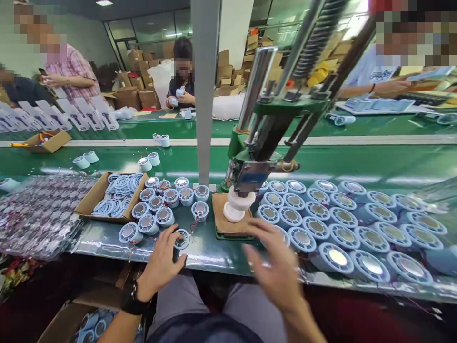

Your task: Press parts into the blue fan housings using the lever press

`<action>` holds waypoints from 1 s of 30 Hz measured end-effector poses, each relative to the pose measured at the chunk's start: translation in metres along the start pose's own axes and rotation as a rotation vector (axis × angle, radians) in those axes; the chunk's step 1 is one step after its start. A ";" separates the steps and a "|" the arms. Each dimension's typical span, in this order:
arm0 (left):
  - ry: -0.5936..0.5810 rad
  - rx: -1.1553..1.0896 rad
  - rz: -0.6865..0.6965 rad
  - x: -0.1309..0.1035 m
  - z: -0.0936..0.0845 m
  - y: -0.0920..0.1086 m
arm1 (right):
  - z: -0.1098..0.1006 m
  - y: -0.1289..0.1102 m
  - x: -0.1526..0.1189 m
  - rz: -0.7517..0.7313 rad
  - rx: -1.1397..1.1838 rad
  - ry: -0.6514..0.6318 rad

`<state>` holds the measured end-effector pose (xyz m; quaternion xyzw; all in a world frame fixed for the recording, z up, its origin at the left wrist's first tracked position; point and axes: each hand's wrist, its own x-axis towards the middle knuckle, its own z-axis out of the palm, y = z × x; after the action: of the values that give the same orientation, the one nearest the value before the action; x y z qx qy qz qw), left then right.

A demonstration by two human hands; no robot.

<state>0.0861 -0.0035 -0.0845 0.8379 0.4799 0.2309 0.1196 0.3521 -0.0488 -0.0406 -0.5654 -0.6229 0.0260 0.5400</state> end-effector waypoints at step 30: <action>0.060 -0.235 0.128 0.024 0.002 0.057 | 0.076 0.010 -0.067 0.103 0.026 -0.109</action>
<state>0.1403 -0.0120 -0.0554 0.8398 0.3984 0.3177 0.1872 0.2905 -0.0503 -0.1210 -0.5875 -0.6210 0.0928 0.5104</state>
